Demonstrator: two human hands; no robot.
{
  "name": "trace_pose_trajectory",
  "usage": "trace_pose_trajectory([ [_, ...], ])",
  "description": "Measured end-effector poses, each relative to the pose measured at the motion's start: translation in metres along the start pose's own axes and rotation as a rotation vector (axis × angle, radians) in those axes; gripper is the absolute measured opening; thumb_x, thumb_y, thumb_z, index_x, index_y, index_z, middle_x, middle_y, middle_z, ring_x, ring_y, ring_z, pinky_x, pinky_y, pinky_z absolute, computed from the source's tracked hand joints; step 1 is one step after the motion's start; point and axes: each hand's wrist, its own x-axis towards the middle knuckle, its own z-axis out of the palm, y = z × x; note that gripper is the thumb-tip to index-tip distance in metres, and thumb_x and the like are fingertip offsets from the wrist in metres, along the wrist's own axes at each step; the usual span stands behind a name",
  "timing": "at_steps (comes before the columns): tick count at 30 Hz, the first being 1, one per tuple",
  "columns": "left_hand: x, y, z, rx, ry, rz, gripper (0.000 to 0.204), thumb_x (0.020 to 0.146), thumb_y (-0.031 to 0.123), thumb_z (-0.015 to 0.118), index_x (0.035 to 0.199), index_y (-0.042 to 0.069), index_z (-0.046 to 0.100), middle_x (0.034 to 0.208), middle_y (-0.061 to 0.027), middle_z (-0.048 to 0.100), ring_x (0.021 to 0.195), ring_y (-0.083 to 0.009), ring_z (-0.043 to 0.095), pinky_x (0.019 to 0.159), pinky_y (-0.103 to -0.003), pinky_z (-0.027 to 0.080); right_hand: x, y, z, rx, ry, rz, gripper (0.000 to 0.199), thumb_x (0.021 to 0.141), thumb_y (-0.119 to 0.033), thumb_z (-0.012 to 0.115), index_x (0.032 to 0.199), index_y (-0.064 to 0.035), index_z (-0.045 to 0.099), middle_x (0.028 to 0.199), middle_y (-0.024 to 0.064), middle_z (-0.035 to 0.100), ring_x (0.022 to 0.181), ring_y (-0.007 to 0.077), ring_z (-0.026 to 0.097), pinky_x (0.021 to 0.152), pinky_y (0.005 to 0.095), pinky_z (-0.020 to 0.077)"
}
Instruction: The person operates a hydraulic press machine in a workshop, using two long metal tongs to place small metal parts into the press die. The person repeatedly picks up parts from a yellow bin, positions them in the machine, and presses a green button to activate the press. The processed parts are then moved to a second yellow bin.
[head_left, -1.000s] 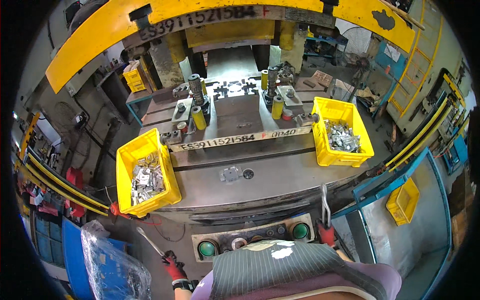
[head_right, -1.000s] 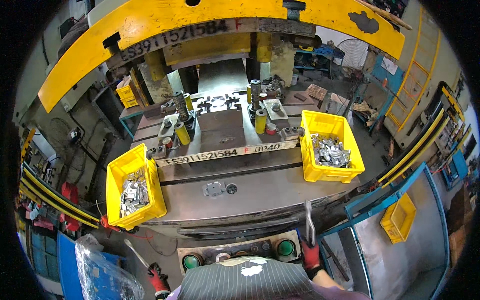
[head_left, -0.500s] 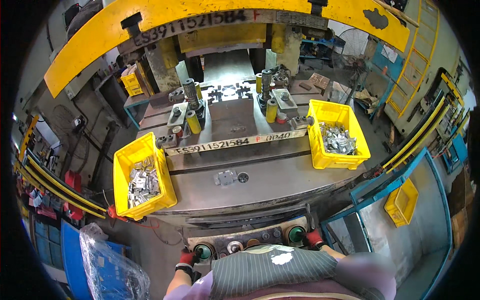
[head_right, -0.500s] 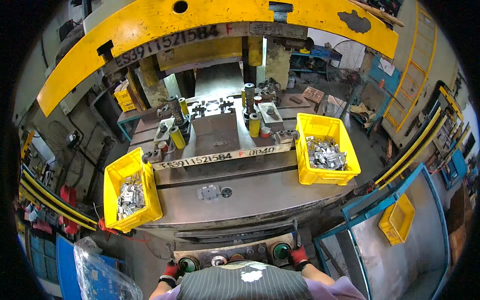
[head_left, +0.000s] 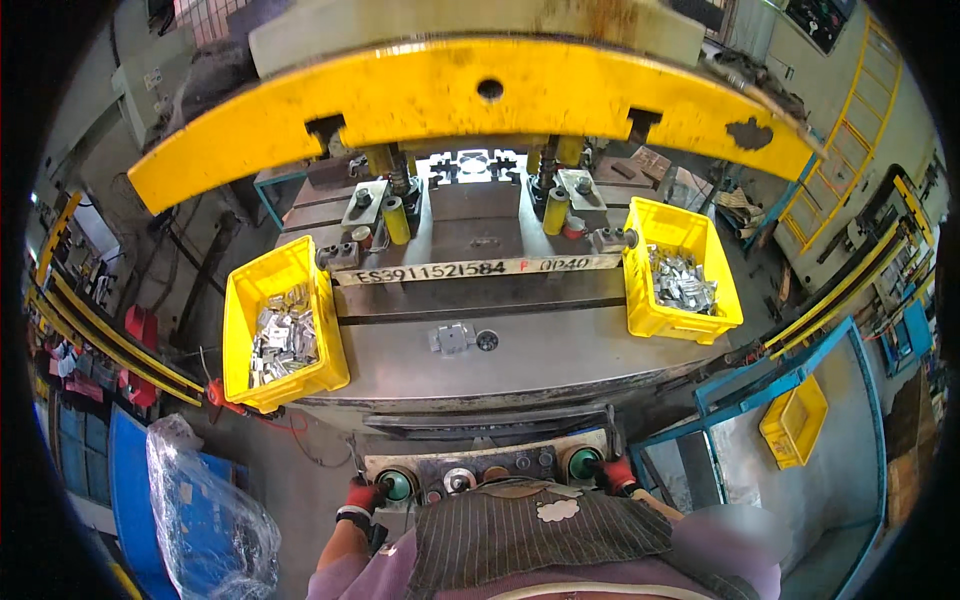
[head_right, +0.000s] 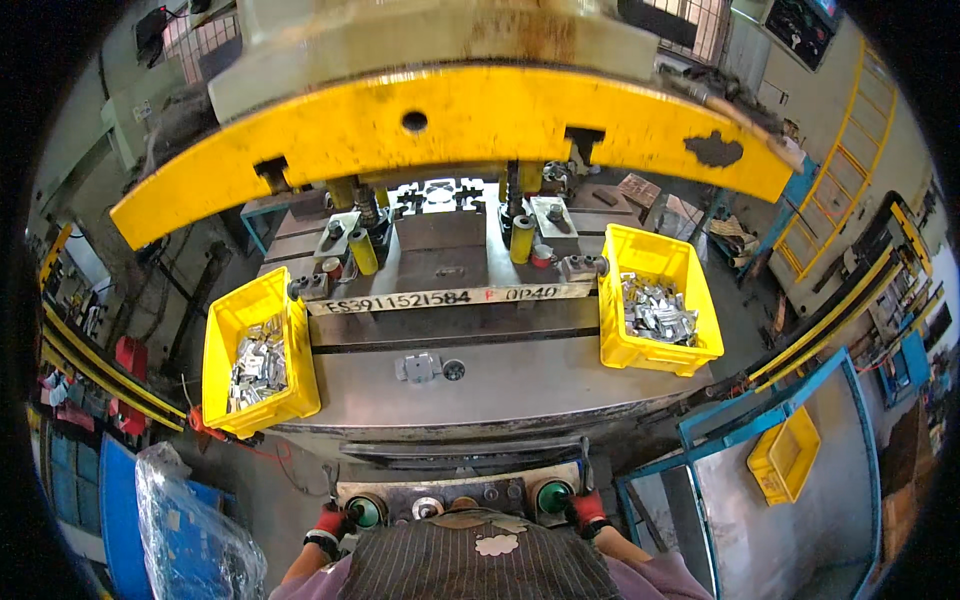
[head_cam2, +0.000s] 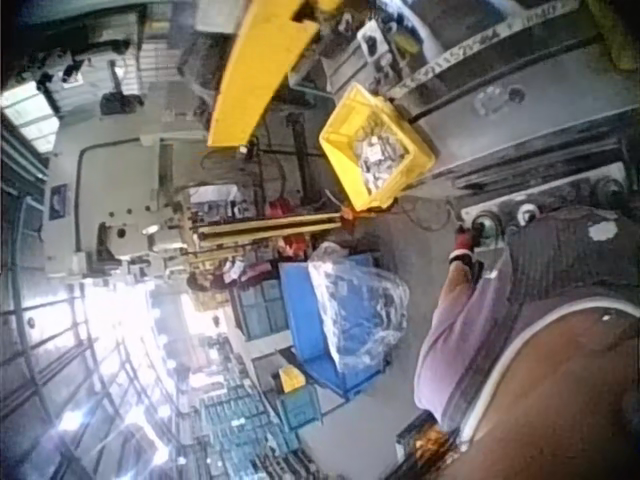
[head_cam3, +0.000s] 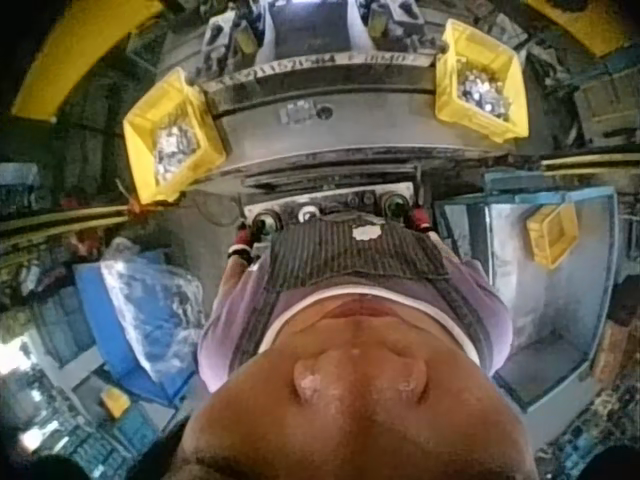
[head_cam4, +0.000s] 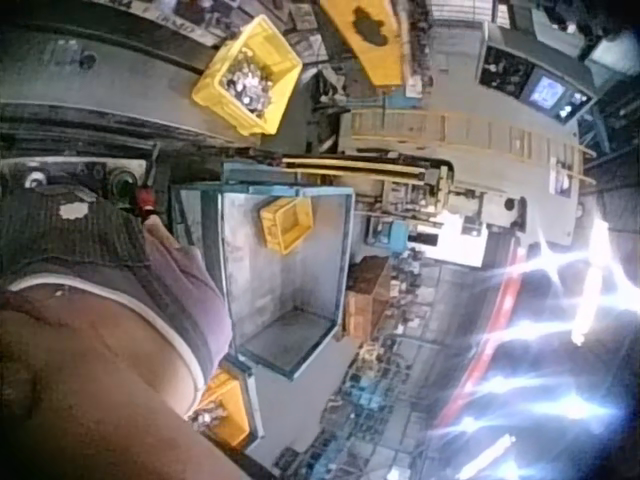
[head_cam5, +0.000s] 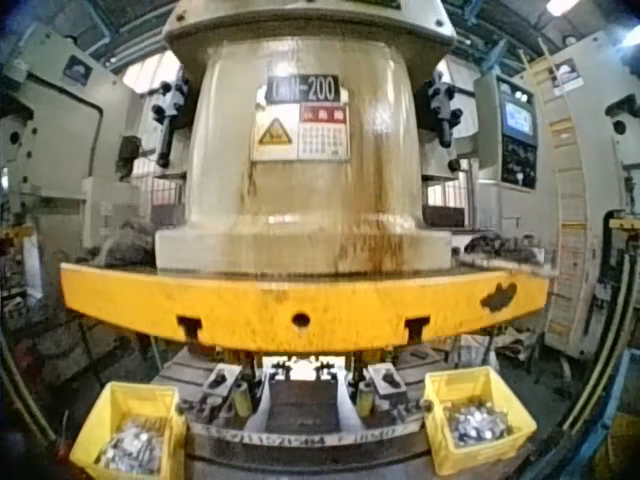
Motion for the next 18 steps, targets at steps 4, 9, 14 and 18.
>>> trace_pose_trajectory([
  [4,0.01,-0.02,-0.008,0.123,-0.037,0.16,0.034,0.062,0.015,0.077,0.08,-0.003,0.053,0.066,-0.0092,0.058,0.054,-0.0173,0.056,0.042,-0.031,0.041,-0.015,-0.027,0.01,0.152,-0.063,-0.018,0.038,0.067,-0.007,0.073,0.094,-0.0111,0.047,0.052,0.0042,0.049,0.038,0.0177,0.046,0.031,0.0328,0.0331],
  [9,-0.033,0.007,-0.003,0.052,-0.064,0.185,0.024,0.068,0.021,0.072,0.059,0.007,0.056,0.052,-0.0012,0.051,0.047,-0.0123,0.049,0.038,-0.029,0.032,-0.028,-0.035,0.003,0.124,-0.07,0.047,0.035,0.071,-0.01,0.069,0.099,-0.0068,0.048,0.064,0.0063,0.052,0.052,0.0189,0.049,0.045,0.0332,0.0379],
  [14,-0.041,-0.006,-0.033,-0.663,0.161,-0.024,0.015,0.077,0.03,0.062,0.076,0.016,0.057,0.059,0.0011,0.052,0.045,-0.0129,0.043,0.043,-0.027,0.033,-0.07,-0.077,-0.007,-0.04,0.28,-0.309,0.041,0.076,-0.014,0.065,0.109,0.0023,0.048,0.086,0.0105,0.058,0.078,0.0201,0.056,0.071,0.0326,0.0443],
  [18,-0.016,-0.051,-0.093,-0.995,0.576,0.352,0.031,0.085,0.039,0.051,0.098,0.012,0.058,0.079,0.003,0.055,0.062,-0.0068,0.044,0.055,-0.021,0.039,-0.092,-0.198,0.009,-0.336,0.175,-0.485,0.048,0.079,-0.018,0.061,0.12,-0.0027,0.041,0.081,0.0103,0.056,0.074,0.0208,0.056,0.068,0.0332,0.0443],
])
